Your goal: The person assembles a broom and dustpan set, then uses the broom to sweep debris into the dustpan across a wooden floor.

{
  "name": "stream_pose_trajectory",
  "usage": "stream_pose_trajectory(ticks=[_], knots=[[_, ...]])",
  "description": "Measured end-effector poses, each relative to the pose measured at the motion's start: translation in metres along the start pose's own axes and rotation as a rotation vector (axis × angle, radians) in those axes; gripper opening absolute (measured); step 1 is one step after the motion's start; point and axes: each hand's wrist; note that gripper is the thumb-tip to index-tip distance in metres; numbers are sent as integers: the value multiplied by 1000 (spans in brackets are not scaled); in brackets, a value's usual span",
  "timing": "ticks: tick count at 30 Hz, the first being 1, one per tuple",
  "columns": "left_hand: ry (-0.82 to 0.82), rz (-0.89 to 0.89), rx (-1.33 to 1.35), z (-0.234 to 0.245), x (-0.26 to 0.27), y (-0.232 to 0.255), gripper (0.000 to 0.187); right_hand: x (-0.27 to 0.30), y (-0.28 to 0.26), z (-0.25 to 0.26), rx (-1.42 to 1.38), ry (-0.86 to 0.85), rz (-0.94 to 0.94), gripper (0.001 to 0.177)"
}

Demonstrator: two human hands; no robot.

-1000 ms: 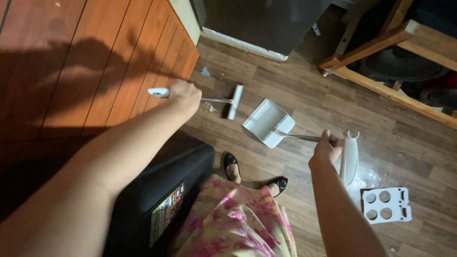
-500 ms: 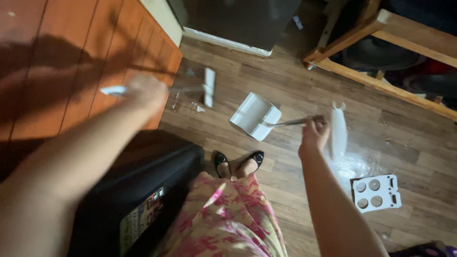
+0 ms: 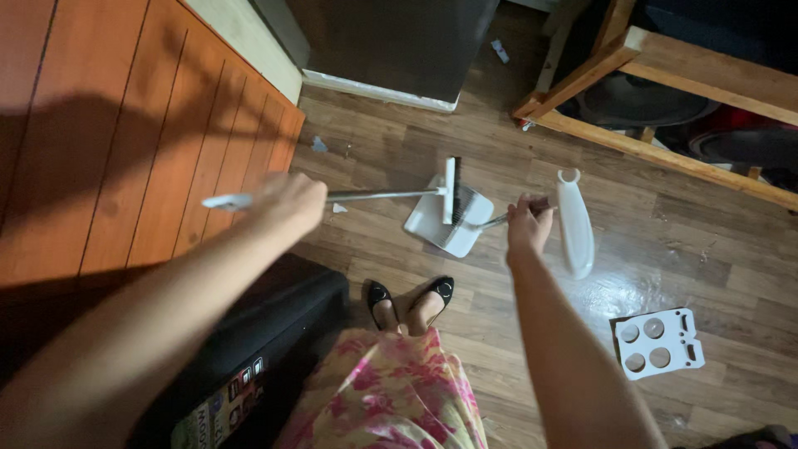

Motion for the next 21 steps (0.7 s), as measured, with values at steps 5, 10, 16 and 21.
stream_pose_trajectory(ticks=[5,10,16,21], knots=[[-74,50,-71,46,12,-26,22,-14,-12,39,279,-297,69,19],[-14,66,-155,52,11,-30,18,-35,4,37,335,-84,200,18],[31,31,-115,39,0,-37,19,-31,5,32,96,-271,69,27],[-21,-10,-301,21,-26,1,25,2,-43,74,-562,-457,34,36]])
Point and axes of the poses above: each hand's wrist, its own x-axis away from the middle knuckle, its own z-axis out of the back of the hand, y = z × x, and after that the axes turned 4 degrees about -y, right-handed
